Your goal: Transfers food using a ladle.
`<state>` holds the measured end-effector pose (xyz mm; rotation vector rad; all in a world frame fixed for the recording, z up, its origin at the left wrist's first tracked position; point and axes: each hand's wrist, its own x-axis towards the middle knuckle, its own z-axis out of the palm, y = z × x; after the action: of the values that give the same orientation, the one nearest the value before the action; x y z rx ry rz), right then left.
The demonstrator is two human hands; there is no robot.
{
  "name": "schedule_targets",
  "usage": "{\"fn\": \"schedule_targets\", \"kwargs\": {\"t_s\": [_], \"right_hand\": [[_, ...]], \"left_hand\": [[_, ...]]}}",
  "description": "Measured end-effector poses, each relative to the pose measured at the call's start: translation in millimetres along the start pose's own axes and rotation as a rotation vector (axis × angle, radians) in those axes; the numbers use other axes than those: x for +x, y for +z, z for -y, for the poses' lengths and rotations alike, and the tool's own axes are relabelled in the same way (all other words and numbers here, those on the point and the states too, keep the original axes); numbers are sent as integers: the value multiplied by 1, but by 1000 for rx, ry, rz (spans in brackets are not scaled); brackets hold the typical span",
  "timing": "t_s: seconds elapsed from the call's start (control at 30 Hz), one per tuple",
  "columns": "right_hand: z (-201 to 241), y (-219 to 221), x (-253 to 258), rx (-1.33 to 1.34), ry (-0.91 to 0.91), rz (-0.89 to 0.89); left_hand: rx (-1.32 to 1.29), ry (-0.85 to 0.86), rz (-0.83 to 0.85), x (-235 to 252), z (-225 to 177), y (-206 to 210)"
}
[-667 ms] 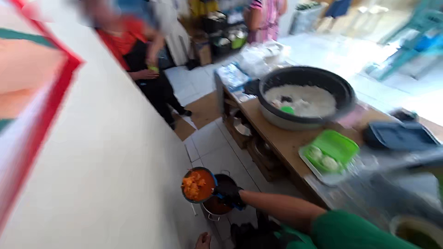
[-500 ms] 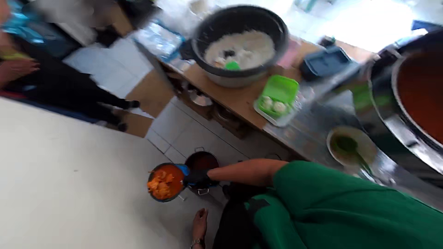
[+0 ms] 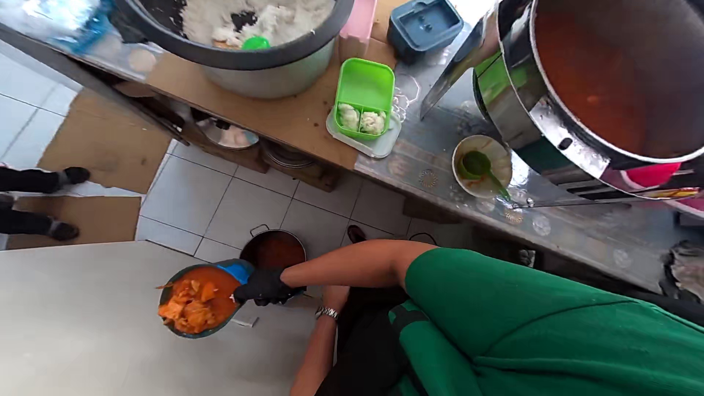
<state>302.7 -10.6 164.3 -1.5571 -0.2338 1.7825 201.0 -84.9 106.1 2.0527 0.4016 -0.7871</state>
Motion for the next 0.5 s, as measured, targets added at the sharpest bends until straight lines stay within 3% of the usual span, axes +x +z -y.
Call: {"fn": "schedule_targets", "kwargs": {"t_s": [0.13, 0.17, 0.2, 0.27, 0.3, 0.37, 0.43, 0.5], "right_hand": [[-3, -18, 5, 40, 3, -25], [-2, -23, 5, 35, -8, -28], [-2, -29, 6, 30, -16, -28], [-4, -39, 8, 12, -16, -45], [-5, -44, 8, 5, -16, -57], [-7, -52, 12, 10, -10, -75], [-8, -60, 16, -7, -8, -94], [-6, -69, 14, -7, -9, -123]], "left_hand": [[289, 34, 505, -3, -78, 1], [288, 176, 562, 3, -81, 7], [183, 406, 505, 23, -78, 28], [-246, 1039, 198, 106, -89, 114], [-489, 1008, 269, 123, -136, 129], [-670, 679, 364, 118, -220, 117], [-635, 471, 315, 127, -260, 121], [-570, 447, 288, 145, -278, 129]]}}
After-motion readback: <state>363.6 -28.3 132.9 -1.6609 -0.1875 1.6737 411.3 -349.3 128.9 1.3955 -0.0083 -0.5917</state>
